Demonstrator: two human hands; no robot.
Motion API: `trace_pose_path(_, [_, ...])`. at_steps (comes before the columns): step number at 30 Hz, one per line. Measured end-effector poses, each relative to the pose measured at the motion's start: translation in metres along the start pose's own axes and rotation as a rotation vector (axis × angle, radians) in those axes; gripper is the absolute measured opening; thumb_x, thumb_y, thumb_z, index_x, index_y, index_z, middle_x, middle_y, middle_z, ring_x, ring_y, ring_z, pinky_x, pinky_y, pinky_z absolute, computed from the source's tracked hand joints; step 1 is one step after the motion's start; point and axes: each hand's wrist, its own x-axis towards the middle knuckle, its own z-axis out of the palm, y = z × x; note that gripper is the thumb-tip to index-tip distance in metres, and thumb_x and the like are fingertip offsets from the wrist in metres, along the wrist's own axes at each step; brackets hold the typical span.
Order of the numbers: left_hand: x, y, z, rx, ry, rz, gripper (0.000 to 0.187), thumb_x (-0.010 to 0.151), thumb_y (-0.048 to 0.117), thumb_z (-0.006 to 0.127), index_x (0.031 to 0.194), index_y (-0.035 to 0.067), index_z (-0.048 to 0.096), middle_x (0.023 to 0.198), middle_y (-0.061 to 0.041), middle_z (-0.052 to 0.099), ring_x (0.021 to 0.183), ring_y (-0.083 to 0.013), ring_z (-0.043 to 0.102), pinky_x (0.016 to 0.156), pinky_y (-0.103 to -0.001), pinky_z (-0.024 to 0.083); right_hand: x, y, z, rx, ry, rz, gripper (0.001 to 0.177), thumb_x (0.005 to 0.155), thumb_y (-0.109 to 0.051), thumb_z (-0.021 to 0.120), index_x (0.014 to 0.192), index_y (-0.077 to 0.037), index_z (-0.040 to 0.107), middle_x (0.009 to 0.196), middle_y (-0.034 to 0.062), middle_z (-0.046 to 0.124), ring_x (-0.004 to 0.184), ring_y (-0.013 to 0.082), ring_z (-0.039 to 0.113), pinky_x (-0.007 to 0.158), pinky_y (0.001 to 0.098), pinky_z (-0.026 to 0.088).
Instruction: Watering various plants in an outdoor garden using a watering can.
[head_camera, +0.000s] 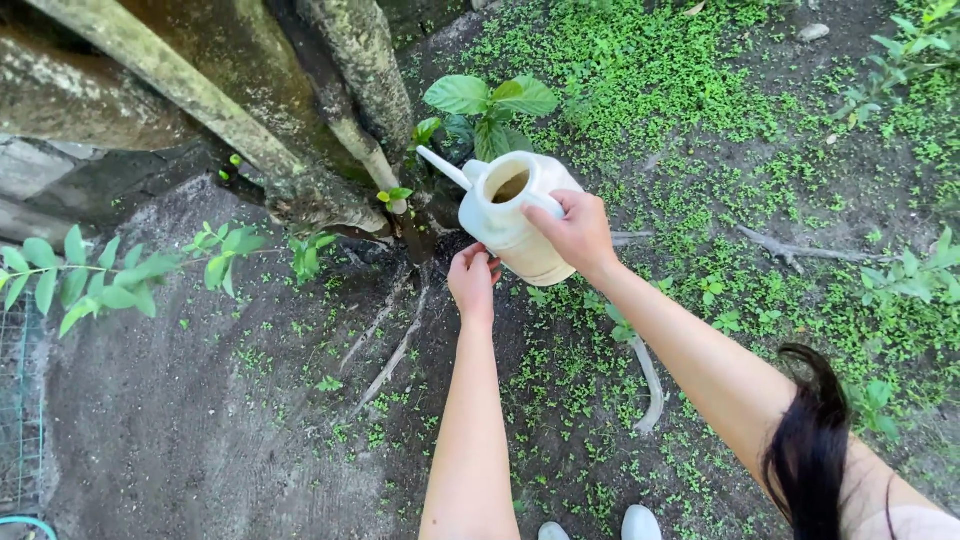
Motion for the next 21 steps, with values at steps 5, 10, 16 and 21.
trace_pose_path(5, [-0.008, 0.002, 0.014, 0.065, 0.002, 0.036, 0.031, 0.096, 0.011, 0.055, 0.123, 0.002, 0.067, 0.114, -0.007, 0.071, 0.093, -0.0133, 0.069, 0.074, -0.028, 0.056, -0.003, 0.01, -0.001, -0.032, 0.151, 0.103, 0.031, 0.089, -0.029, 0.077, 0.088, 0.001, 0.076, 0.073, 0.0041, 0.074, 0.066, 0.0056, 0.063, 0.059, 0.0288, 0.05])
trace_pose_path(10, [-0.006, 0.003, 0.029, 0.043, -0.062, -0.003, 0.032, 0.096, 0.011, 0.056, 0.124, 0.001, 0.066, 0.115, -0.007, 0.071, 0.095, -0.0136, 0.069, 0.075, -0.028, 0.057, -0.01, 0.013, -0.01, 0.007, 0.241, 0.132, 0.03, 0.088, -0.03, 0.075, 0.092, 0.0, 0.077, 0.077, 0.0024, 0.076, 0.068, 0.0048, 0.067, 0.061, 0.0281, 0.053])
trace_pose_path(16, [-0.009, 0.002, 0.065, 0.061, -0.186, 0.058, 0.036, 0.096, 0.012, 0.053, 0.129, 0.002, 0.065, 0.118, -0.006, 0.07, 0.102, -0.0132, 0.069, 0.075, -0.028, 0.053, -0.002, 0.019, -0.038, -0.012, 0.328, 0.099, 0.03, 0.09, -0.03, 0.076, 0.089, 0.0, 0.077, 0.075, 0.0029, 0.074, 0.066, 0.0052, 0.063, 0.059, 0.0294, 0.051])
trace_pose_path(21, [-0.019, 0.009, 0.093, 0.057, -0.253, 0.042, 0.038, 0.094, 0.01, 0.054, 0.131, 0.005, 0.063, 0.123, -0.006, 0.068, 0.105, -0.0141, 0.067, 0.076, -0.029, 0.058, 0.007, 0.008, -0.053, -0.272, 0.356, 0.059, 0.033, 0.088, -0.035, 0.078, 0.086, -0.002, 0.077, 0.066, 0.0079, 0.07, 0.057, 0.0117, 0.063, 0.055, 0.0334, 0.048])
